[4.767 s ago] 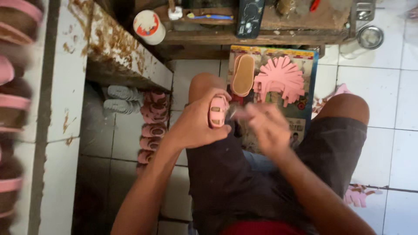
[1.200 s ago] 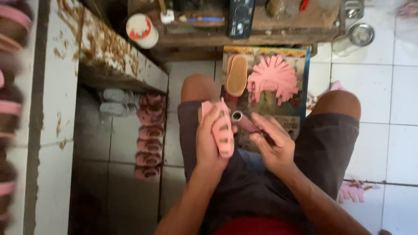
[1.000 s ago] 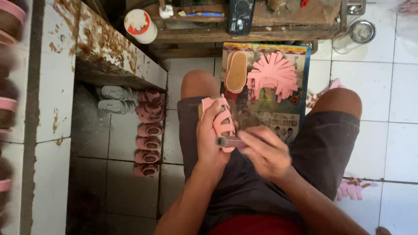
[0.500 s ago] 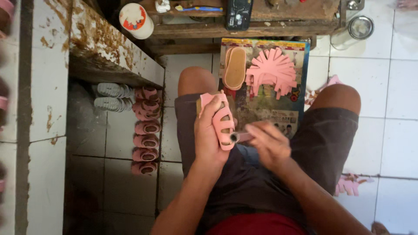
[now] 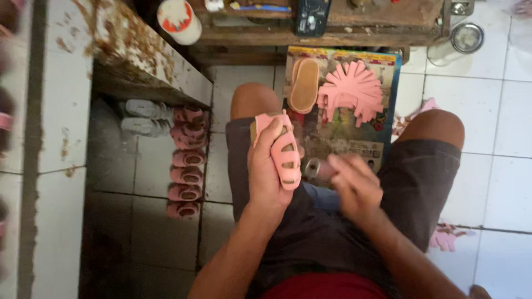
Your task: The person sits on the floor assembling pink foam sandals, pressing and fitting cut strap pieces onto a sole over a shoe last, turning the sandal over to press the underside, and picking up additional strap pieces from the floor to attach. They handle the sandal repeatedly to secure the straps in place.
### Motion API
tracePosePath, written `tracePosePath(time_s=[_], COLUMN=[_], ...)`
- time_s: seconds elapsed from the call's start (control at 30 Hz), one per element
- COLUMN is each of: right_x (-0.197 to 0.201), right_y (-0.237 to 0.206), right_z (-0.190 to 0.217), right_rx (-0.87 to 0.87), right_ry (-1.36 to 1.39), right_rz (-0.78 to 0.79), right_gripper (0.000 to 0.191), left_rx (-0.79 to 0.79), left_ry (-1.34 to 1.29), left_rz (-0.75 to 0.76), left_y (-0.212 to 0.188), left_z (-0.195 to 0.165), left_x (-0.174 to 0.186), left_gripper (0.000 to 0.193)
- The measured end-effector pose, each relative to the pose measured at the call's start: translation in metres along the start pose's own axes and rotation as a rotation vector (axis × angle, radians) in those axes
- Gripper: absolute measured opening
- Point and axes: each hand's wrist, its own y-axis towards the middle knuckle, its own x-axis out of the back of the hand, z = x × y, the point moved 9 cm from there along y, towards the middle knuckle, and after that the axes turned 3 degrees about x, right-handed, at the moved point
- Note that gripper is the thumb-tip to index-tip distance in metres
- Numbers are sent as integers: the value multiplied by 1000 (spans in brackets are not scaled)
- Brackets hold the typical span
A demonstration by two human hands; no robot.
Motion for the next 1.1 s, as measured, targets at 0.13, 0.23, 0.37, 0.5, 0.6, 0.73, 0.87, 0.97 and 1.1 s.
tracePosePath(time_s=[0.13, 0.23, 0.37, 0.5, 0.6, 0.73, 0.87, 0.97, 1.1], right_x=[-10, -8, 4, -7, -33, -60, -56, -47, -51], right_y=[-3, -2, -12, -15, -3, 6, 12, 8, 1], right_z=[26, 6, -28, -38, -30, -9, -26, -39, -26], right_rx=[238, 149, -150, -259, -152, 59, 48, -52, 4], right_ry=[24, -22, 40, -41, 3, 91, -34, -52, -35], right_rz=[32, 29, -24, 0, 76, 140, 140, 146, 102], right_gripper=[30, 30, 32, 36, 39, 40, 38, 38, 36], left_rx=[38, -17, -99, -165, -220, -285, -271, -287, -270], left_ry=[54, 47, 104, 177, 246, 272, 249, 259, 255], left_rz=[-146, -103, -94, -163, -165, -134, -125, -138, -154], left_y=[-2, -1, -1, 3, 14, 20, 24, 24, 27], left_z=[10, 1, -22, -40, -46, -45, -45, -47, -43], left_x=[7, 2, 8, 23, 26, 29, 37, 39, 39], left_gripper=[19, 21, 26, 49, 62, 62, 58, 56, 55])
